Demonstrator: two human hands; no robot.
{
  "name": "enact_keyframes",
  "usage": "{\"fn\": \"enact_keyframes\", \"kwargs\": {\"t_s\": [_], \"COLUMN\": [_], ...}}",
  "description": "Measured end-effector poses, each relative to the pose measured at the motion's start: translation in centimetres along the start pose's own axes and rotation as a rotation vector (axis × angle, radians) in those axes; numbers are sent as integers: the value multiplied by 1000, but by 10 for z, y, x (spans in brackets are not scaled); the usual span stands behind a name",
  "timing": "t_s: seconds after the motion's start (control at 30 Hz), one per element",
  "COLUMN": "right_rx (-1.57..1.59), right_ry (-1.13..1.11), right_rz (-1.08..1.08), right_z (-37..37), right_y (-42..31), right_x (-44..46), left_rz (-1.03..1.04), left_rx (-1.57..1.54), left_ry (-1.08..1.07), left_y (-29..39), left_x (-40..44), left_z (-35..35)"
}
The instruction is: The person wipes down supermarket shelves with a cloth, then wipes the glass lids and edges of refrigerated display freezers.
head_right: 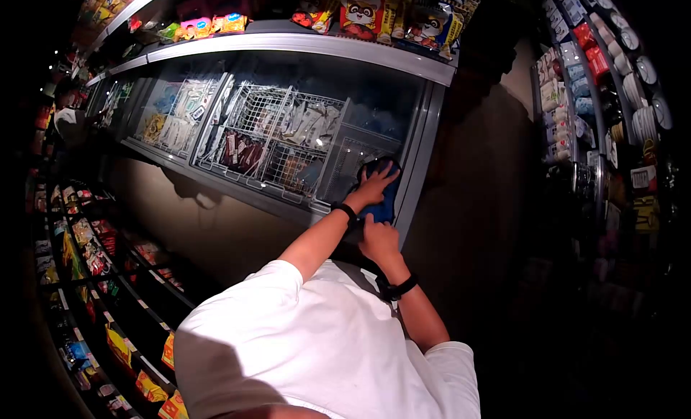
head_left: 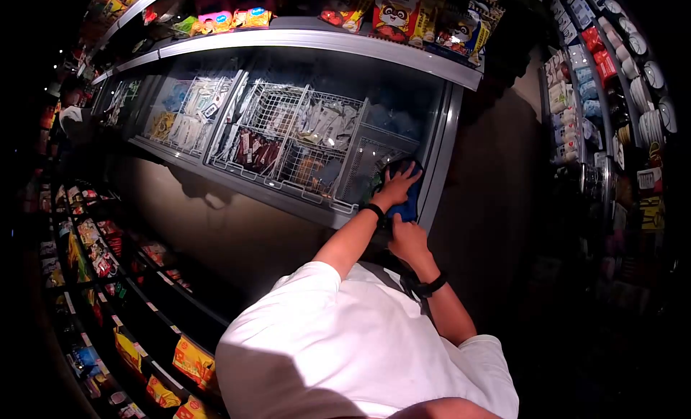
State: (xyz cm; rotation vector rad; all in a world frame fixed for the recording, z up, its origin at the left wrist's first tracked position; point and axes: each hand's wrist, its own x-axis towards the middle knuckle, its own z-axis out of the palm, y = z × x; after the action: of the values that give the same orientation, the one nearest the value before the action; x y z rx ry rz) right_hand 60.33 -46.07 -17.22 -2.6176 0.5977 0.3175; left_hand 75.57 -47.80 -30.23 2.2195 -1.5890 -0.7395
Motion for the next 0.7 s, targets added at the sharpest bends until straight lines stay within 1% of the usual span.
{"fn": "enact_keyframes", "kwargs": {"t_s": [0.03,0.07,0.1,0.13,0.2,0.23,0.27,0.3,0.33,0.4,0.47,0.53,0.57,0.6,0.67,0.7], "right_rx": [34,27,30,33,43,24,3,-9,-15,-101,-139,-138,-200,-196,-188,-159], "right_ry": [0,3,-21,-49,-92,-73,-42,3,-2,110,174,141,168,128,155,101], "right_rz": [42,32,96,158,204,232,261,265,265,273,221,266,239,276,161,177], "right_z": [1,8,20,33,50,57,61,70,78,92,102,110,113,115,124,118], "right_y": [4,9,16,21,22,19,16,13,9,-1,-11,-23,-31,-41,-57,-80], "right_x": [0,0,1,2,1,-2,1,4,5,17,35,50,57,72,80,84], "left_rz": [35,66,81,108,169,157,150,153,157,201,204,234,239,235,216,201], "left_rx": [-29,-55,-163,-204,-321,-350,-401,-411,-424,-367,-328,-344,-303,-268,-303,-321], "left_ry": [4,8,-39,-33,-65,-28,-95,-102,-115,-208,-272,-238,-247,-262,-170,-117], "left_y": [1,-3,-3,-9,-25,-29,-37,-49,-57,-75,-89,-109,-114,-116,-132,-143], "left_x": [-4,-9,-23,-32,-58,-72,-85,-93,-106,-131,-151,-162,-167,-172,-193,-206], "left_z": [10,18,9,13,11,9,5,14,20,22,2,3,-14,-27,-47,-57]}}
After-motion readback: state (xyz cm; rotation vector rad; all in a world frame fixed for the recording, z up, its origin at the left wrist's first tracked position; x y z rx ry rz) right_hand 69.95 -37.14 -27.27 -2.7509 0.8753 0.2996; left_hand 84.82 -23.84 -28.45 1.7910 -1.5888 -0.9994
